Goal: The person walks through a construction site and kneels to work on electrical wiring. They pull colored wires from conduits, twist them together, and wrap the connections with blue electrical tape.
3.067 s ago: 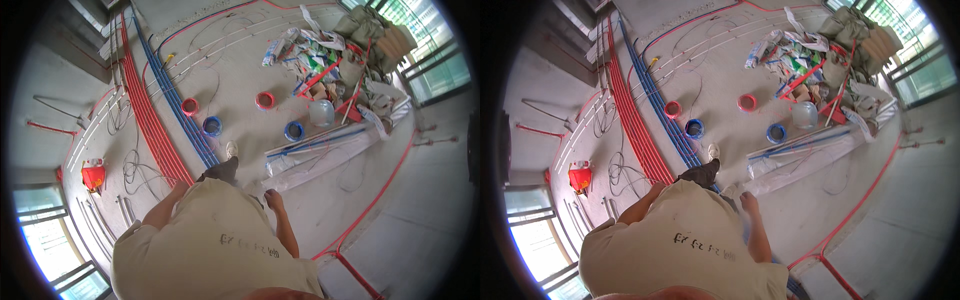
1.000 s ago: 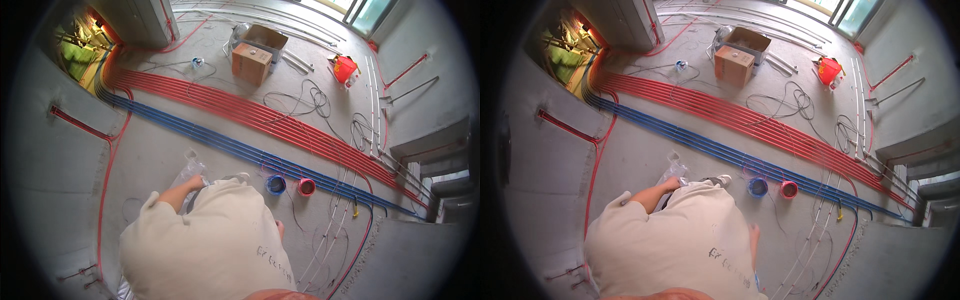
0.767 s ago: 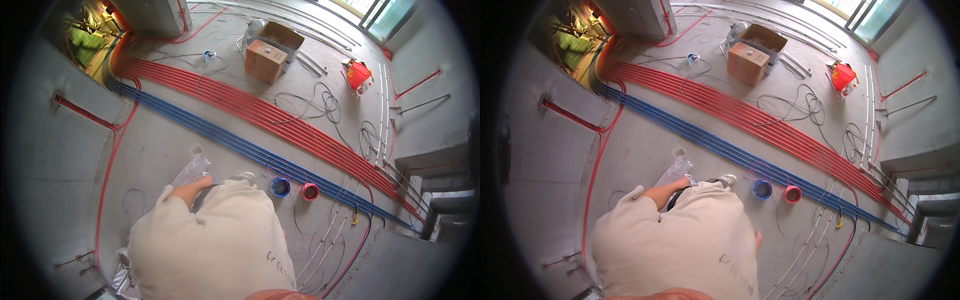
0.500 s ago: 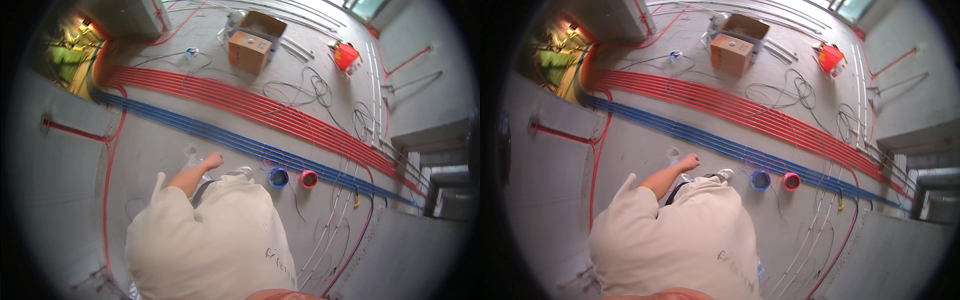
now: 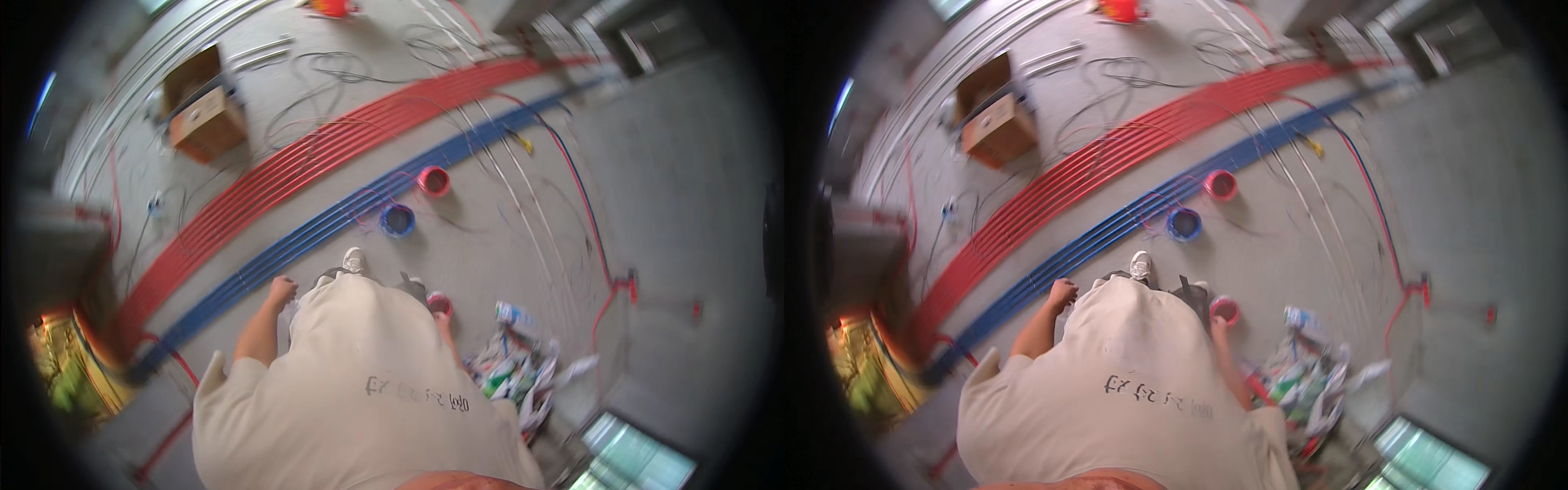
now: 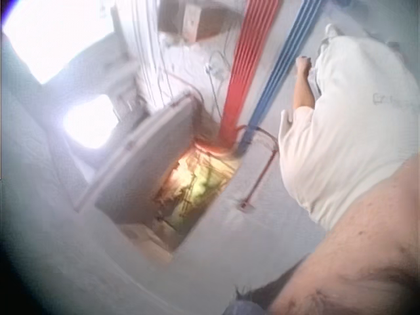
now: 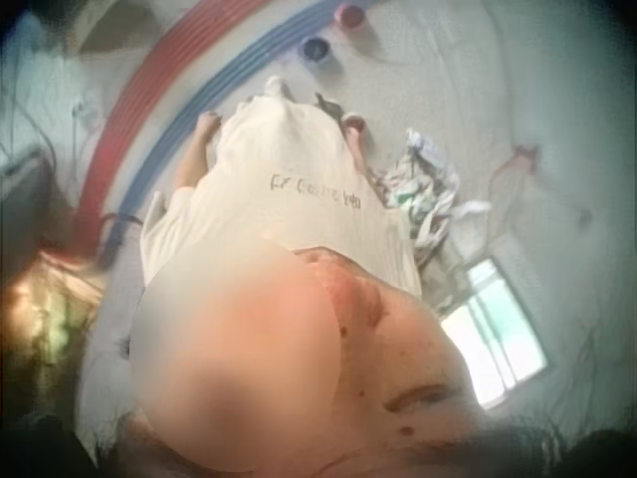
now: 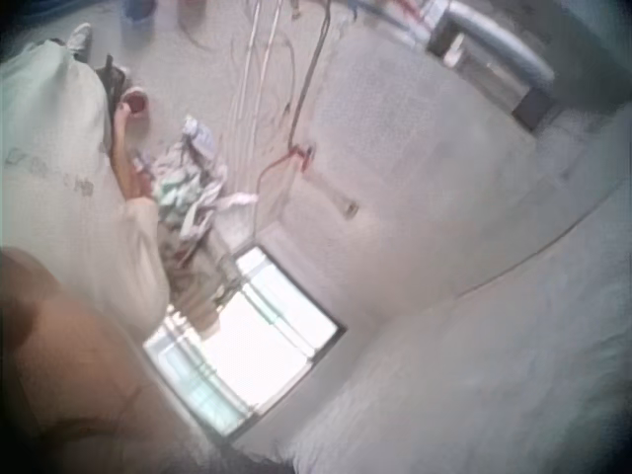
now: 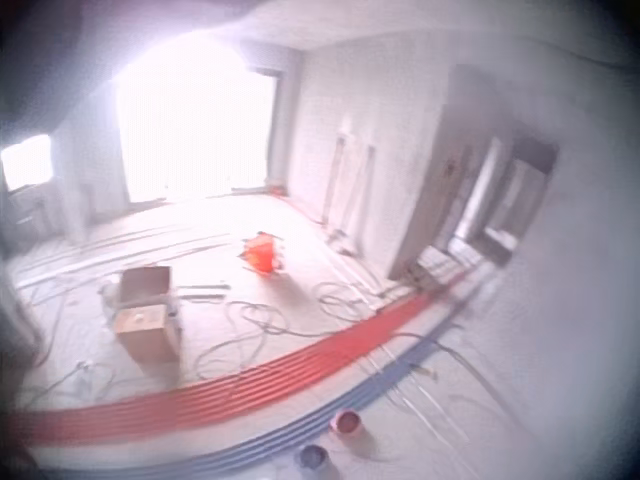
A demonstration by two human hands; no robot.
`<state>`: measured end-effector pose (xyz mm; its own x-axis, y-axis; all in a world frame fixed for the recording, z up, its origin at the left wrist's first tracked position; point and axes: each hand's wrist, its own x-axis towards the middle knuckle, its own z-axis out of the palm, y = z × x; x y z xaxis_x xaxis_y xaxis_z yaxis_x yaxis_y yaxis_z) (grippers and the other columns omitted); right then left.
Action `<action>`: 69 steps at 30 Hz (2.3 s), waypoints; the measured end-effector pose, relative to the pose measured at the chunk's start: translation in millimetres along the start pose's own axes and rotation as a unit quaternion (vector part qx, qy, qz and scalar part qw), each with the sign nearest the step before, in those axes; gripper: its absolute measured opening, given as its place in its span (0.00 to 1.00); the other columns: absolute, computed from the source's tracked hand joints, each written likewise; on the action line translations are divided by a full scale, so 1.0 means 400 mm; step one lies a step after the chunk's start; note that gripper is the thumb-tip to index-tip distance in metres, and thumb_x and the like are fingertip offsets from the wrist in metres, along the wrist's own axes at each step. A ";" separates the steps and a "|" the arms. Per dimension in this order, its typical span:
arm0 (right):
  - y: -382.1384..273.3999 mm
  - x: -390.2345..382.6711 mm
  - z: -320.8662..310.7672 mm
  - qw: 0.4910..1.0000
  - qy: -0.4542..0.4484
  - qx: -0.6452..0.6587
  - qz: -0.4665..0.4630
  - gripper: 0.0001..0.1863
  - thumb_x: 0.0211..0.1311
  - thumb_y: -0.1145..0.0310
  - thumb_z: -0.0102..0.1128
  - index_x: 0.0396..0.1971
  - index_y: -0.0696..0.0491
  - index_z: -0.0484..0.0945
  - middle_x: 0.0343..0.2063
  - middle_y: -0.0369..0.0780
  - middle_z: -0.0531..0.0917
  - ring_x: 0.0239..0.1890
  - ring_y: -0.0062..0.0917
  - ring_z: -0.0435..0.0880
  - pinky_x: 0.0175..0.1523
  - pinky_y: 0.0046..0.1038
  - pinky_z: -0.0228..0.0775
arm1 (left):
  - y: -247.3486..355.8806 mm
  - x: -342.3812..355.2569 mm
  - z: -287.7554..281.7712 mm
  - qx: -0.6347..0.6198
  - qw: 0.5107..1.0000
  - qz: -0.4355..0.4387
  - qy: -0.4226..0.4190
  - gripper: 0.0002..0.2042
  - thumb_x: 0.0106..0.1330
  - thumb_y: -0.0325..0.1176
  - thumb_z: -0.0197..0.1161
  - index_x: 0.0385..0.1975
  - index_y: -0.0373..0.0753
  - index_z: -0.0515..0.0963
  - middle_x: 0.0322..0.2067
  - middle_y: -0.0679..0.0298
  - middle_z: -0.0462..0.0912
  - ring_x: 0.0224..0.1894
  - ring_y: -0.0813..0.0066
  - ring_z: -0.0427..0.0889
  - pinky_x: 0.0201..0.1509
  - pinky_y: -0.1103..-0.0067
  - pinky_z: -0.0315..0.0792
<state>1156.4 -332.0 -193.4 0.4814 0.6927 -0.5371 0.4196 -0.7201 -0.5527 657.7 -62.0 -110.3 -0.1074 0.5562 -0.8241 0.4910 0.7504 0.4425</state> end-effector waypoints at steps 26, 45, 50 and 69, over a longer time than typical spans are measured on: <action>0.454 -0.266 -0.172 0.383 0.507 0.674 0.378 0.12 0.67 0.65 0.54 0.34 0.56 0.85 0.32 0.43 0.86 0.32 0.31 0.86 0.35 0.36 0.81 | 0.642 -0.034 0.582 0.313 0.913 0.227 -0.130 0.18 0.69 0.45 0.62 0.34 0.33 0.83 0.20 0.60 0.82 0.21 0.71 0.81 0.20 0.74 0.72; 0.517 -0.156 -0.392 0.596 0.273 0.625 0.424 0.12 0.63 0.69 0.59 0.41 0.60 0.83 0.26 0.40 0.84 0.21 0.24 0.81 0.23 0.25 0.71 | 0.898 -0.070 1.232 0.620 0.604 0.448 -0.223 0.13 0.63 0.39 0.61 0.27 0.34 0.85 0.26 0.47 0.85 0.31 0.51 0.85 0.37 0.61 0.75; 0.620 -0.091 -0.400 0.661 0.265 0.573 0.406 0.10 0.61 0.69 0.59 0.36 0.59 0.84 0.26 0.41 0.85 0.22 0.26 0.82 0.24 0.28 0.73 | 0.974 0.095 1.455 0.691 0.397 0.539 -0.271 0.11 0.65 0.36 0.60 0.30 0.38 0.87 0.29 0.52 0.86 0.32 0.52 0.87 0.40 0.63 0.79; 0.865 0.481 -1.407 0.717 0.242 0.586 0.292 0.14 0.67 0.63 0.60 0.48 0.53 0.77 0.33 0.39 0.83 0.30 0.29 0.85 0.32 0.30 0.78 | 1.640 -0.069 2.204 0.433 0.807 0.380 -0.128 0.07 0.63 0.33 0.62 0.35 0.44 0.87 0.38 0.56 0.90 0.42 0.58 0.88 0.46 0.64 0.80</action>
<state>1827.4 -470.8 -129.3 0.6409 -0.0111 -0.7676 -0.7592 -0.1570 -0.6316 1745.1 100.0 -109.1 0.6369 0.5633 -0.5265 0.7635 -0.3656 0.5324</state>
